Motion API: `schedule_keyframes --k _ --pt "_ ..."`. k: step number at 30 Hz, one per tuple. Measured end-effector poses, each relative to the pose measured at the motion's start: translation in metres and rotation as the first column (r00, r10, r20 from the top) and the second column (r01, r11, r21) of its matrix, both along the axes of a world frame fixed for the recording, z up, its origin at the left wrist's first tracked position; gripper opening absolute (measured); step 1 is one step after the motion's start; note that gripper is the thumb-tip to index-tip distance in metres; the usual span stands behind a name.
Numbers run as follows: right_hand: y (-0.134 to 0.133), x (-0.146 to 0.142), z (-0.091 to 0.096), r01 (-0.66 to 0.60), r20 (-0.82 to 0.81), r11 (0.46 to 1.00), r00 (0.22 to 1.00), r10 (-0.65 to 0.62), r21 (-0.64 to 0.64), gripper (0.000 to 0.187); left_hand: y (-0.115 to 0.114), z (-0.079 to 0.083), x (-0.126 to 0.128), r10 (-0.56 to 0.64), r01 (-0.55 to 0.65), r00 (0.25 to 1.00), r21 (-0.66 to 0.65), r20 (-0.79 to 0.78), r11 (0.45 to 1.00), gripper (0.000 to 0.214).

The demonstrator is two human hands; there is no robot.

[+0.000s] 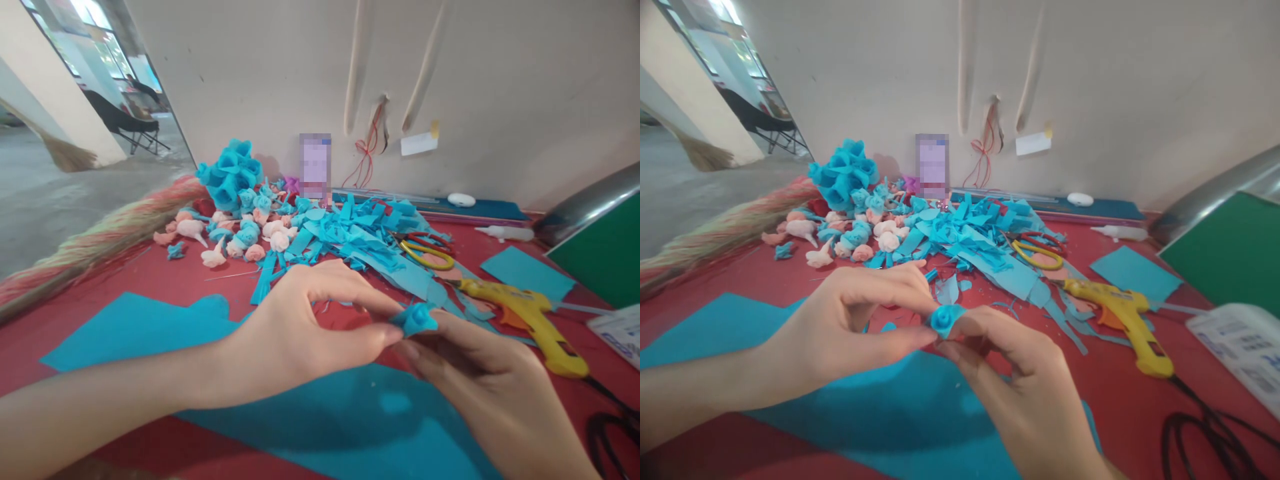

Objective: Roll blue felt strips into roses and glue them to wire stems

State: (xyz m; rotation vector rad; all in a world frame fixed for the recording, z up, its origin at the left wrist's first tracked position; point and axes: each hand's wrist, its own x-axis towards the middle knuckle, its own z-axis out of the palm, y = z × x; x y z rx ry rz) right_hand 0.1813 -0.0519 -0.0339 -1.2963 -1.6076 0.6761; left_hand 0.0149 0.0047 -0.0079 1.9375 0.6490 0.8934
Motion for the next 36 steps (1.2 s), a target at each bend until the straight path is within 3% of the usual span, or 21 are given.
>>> schedule_keyframes --k 9,15,19,27,32,36 --pt "0.0008 0.0005 -0.0017 -0.022 0.043 1.000 0.999 0.021 0.015 0.020 -0.0007 0.0004 -0.0007 -0.014 0.014 1.000 -0.044 0.002 0.999 0.008" --pt "-0.0022 0.0014 -0.0033 -0.042 -0.080 0.999 0.996 0.040 -0.026 0.008 -0.0011 -0.0024 0.0009 0.025 -0.025 0.999 -0.018 0.031 1.000 0.005" --pt "-0.0018 -0.0015 -0.0074 -0.026 -0.220 1.000 0.975 0.029 0.017 0.029 -0.0022 -0.0025 0.0018 0.037 -0.036 0.999 -0.055 0.030 0.998 0.007" --pt "-0.0002 -0.0015 -0.0063 0.004 0.028 0.994 1.000 -0.007 0.110 0.010 -0.0038 -0.0069 0.0023 0.046 -0.046 0.999 -0.120 0.002 0.992 0.007" --pt "-0.0033 0.0009 -0.0054 0.009 0.023 0.988 1.000 -0.013 0.153 0.008 -0.0033 -0.0067 0.0033 0.041 -0.034 0.998 -0.176 0.039 0.984 0.007" --pt "-0.0067 0.0036 0.0007 -0.027 -0.031 0.990 0.999 0.032 0.140 0.013 -0.0017 -0.0053 0.0030 -0.024 0.048 0.992 -0.192 0.123 0.980 0.011"
